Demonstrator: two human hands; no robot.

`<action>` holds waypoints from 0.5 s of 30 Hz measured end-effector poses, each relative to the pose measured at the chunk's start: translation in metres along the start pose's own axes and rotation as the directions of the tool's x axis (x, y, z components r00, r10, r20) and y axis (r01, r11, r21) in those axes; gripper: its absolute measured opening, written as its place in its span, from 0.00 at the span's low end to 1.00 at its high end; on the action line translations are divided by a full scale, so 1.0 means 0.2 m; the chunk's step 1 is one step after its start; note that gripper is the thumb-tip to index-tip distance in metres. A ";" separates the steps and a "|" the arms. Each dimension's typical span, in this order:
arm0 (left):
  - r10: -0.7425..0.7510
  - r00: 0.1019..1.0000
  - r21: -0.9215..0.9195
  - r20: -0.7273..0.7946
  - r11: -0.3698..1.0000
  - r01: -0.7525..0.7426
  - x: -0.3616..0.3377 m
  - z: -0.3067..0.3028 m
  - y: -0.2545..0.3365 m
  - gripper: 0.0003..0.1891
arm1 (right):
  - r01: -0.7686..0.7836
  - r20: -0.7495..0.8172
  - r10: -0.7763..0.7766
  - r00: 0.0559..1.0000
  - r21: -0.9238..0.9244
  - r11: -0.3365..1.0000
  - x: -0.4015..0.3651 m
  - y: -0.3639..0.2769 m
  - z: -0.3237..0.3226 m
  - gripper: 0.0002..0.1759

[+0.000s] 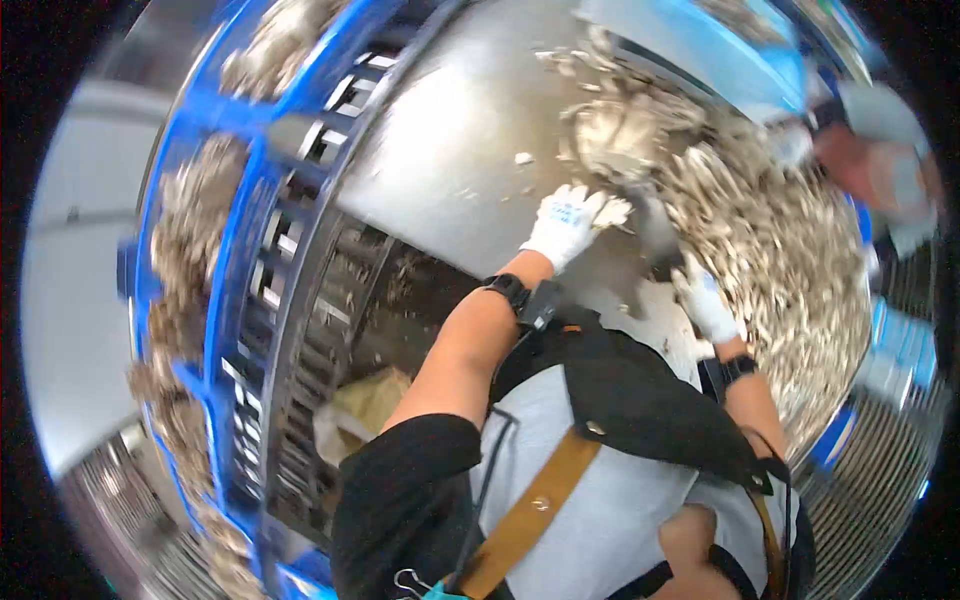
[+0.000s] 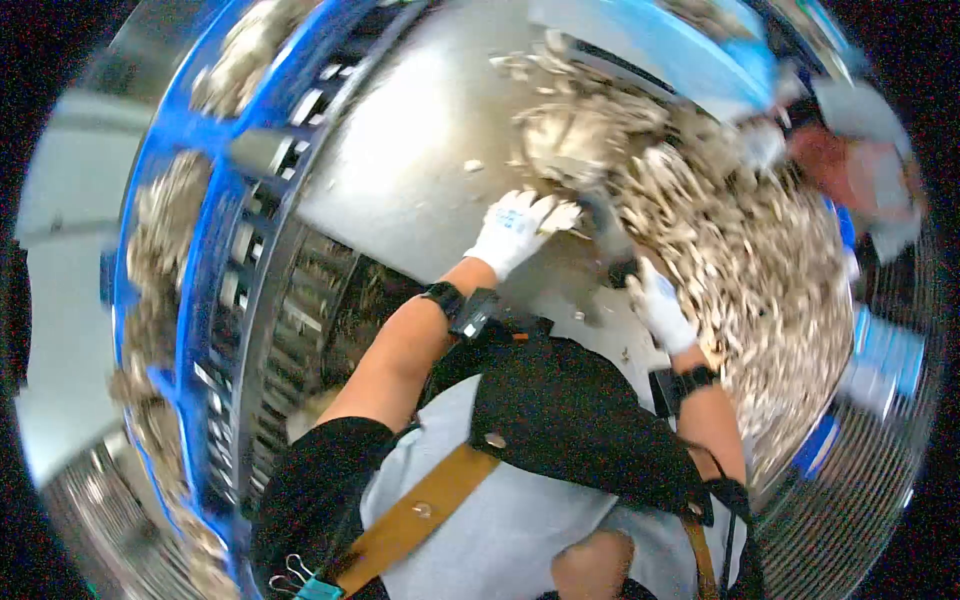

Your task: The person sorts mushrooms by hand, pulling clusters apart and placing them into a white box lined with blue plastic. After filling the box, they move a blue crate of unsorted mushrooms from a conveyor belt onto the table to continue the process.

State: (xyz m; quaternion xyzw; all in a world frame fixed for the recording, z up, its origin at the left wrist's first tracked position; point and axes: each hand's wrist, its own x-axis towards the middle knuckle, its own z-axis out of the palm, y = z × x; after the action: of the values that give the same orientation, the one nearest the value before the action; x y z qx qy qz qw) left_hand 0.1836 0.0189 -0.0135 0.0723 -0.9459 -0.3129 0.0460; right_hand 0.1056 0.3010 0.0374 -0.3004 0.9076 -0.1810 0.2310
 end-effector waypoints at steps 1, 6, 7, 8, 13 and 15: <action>-0.118 0.993 -0.205 0.026 0.971 0.121 -0.03 -0.12 0.03 0.24 | 0.252 -0.042 -0.274 0.961 -0.281 0.926 -0.05 0.05 0.02 0.18; -0.512 0.851 -0.993 -0.119 0.039 -0.116 -0.79 -0.27 -0.15 0.20 | -0.040 0.002 0.040 0.999 0.122 0.992 -0.09 -0.07 0.05 0.15; -0.552 0.825 -0.973 -0.126 -0.095 -0.212 -1.03 -0.27 -0.20 0.17 | 0.045 -0.009 -0.044 0.999 0.187 0.981 -0.05 0.05 0.11 0.15; -0.677 0.721 -0.973 -0.148 -0.029 -0.227 -1.25 -0.31 -0.19 0.18 | -0.077 0.113 0.054 0.992 0.211 0.974 -0.03 -0.02 0.08 0.16; -0.997 0.051 -0.783 0.065 -0.083 -0.617 -2.58 -0.24 -0.33 0.26 | 0.404 0.112 -0.398 0.910 -0.037 0.914 0.28 -0.16 0.12 0.23; -0.989 -0.139 -0.792 0.046 0.048 -0.608 -3.08 -0.13 -0.20 0.27 | 0.451 0.152 -0.441 0.885 -0.038 0.892 0.39 -0.24 0.17 0.23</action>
State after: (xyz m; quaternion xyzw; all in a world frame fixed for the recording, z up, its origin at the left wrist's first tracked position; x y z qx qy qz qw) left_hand 0.7985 0.0726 -0.0422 0.5304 -0.0170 -0.6172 0.5809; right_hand 0.0914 0.2094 0.0075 -0.5208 0.8018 -0.1749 0.2350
